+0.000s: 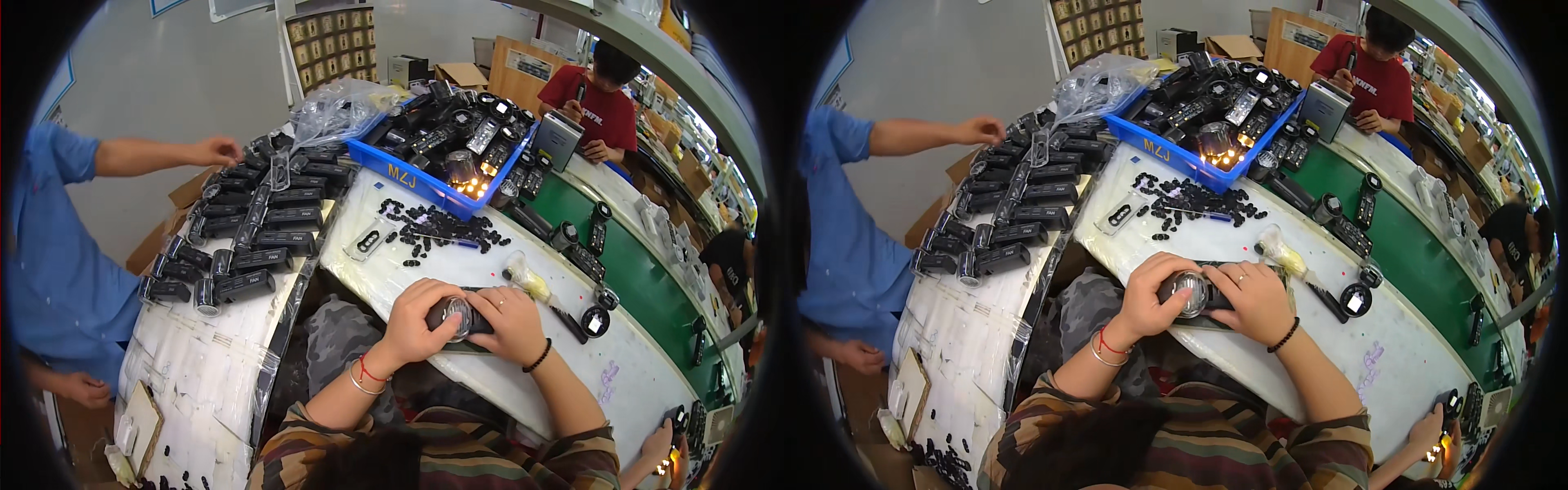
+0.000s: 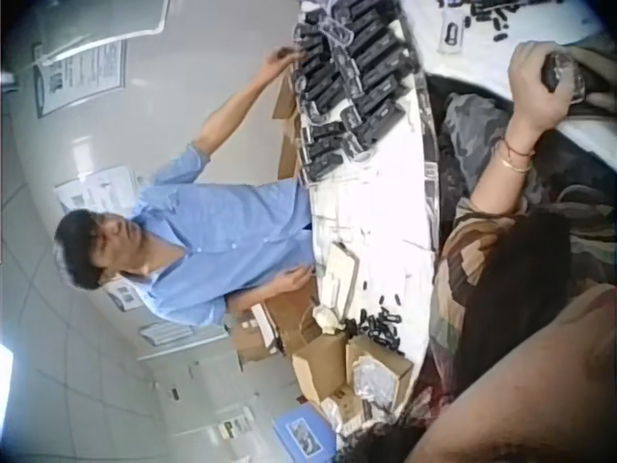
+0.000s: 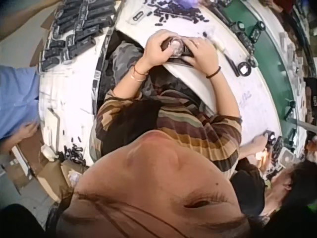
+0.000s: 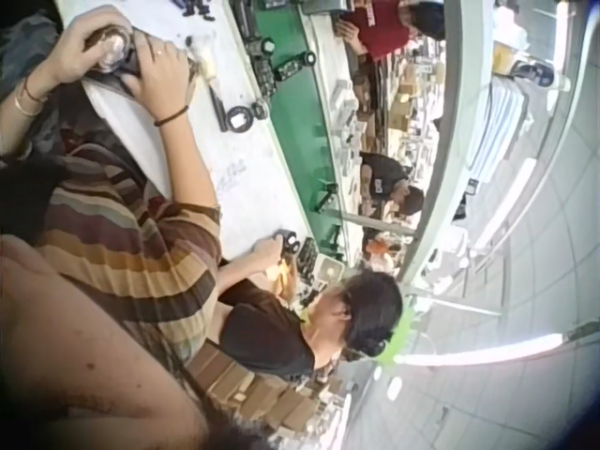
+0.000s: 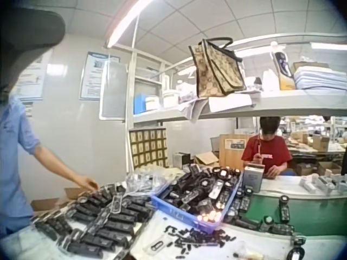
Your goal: Assembling and cleaning electronic components at a production line workstation.
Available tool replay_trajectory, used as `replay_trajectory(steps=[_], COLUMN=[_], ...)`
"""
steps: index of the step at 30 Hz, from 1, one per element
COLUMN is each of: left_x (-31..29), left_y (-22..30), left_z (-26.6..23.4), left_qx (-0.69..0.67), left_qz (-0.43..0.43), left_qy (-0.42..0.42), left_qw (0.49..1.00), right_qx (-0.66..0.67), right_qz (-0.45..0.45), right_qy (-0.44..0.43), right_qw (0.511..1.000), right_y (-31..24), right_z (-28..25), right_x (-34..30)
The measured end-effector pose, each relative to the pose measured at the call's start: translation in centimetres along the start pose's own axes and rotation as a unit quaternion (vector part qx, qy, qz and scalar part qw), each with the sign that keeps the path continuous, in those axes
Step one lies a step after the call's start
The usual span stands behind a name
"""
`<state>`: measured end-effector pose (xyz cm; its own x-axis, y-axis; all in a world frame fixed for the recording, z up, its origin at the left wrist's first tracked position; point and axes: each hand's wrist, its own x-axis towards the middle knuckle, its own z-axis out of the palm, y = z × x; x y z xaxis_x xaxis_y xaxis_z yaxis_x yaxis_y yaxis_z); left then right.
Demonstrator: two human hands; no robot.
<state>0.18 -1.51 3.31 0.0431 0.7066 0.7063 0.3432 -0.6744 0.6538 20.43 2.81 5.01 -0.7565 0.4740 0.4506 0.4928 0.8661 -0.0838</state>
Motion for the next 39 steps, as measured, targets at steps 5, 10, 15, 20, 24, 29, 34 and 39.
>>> replay_trajectory(steps=[5, 10, 15, 20, 24, 29, 34, 39], left_x=[-0.8, -1.1, -0.2, 0.8, 1.5, 0.7, 0.0, 0.8], left_y=[-1.1, -3.1, -1.8, -1.8, -1.2, -0.5, 0.3, 0.8], left_z=[-1.1, -0.1, 1.5, 1.2, 1.6, 3.1, 3.8, 3.5], left_qx=[-0.227, -0.441, -0.24, -0.168, -0.053, -0.079, -0.167, -0.062], left_qz=[-0.143, -0.187, -0.116, -0.12, -0.074, -0.081, -0.155, -0.082], left_qy=[0.063, 0.064, -0.003, -0.036, -0.032, -0.009, 0.052, 0.021], left_qw=[0.961, 0.875, 0.964, 0.978, 0.995, 0.994, 0.972, 0.994], right_qx=[0.095, 0.449, 0.754, 0.704, 0.706, 0.708, 0.716, 0.713], right_qz=[0.003, 0.146, 0.271, 0.288, 0.303, 0.276, 0.263, 0.277], right_qy=[0.12, 0.092, 0.05, 0.103, 0.115, 0.13, 0.144, 0.153], right_qw=[0.988, 0.877, 0.596, 0.641, 0.63, 0.637, 0.631, 0.625], right_y=[-0.9, -1.0, -0.5, -1.0, -0.3, -0.2, -0.7, -1.1], right_z=[0.9, 2.4, 2.2, 2.0, 2.4, 2.2, 1.5, 1.1], right_x=[1.9, 0.6, 1.2, 1.1, 0.6, 0.1, 0.5, 0.2])
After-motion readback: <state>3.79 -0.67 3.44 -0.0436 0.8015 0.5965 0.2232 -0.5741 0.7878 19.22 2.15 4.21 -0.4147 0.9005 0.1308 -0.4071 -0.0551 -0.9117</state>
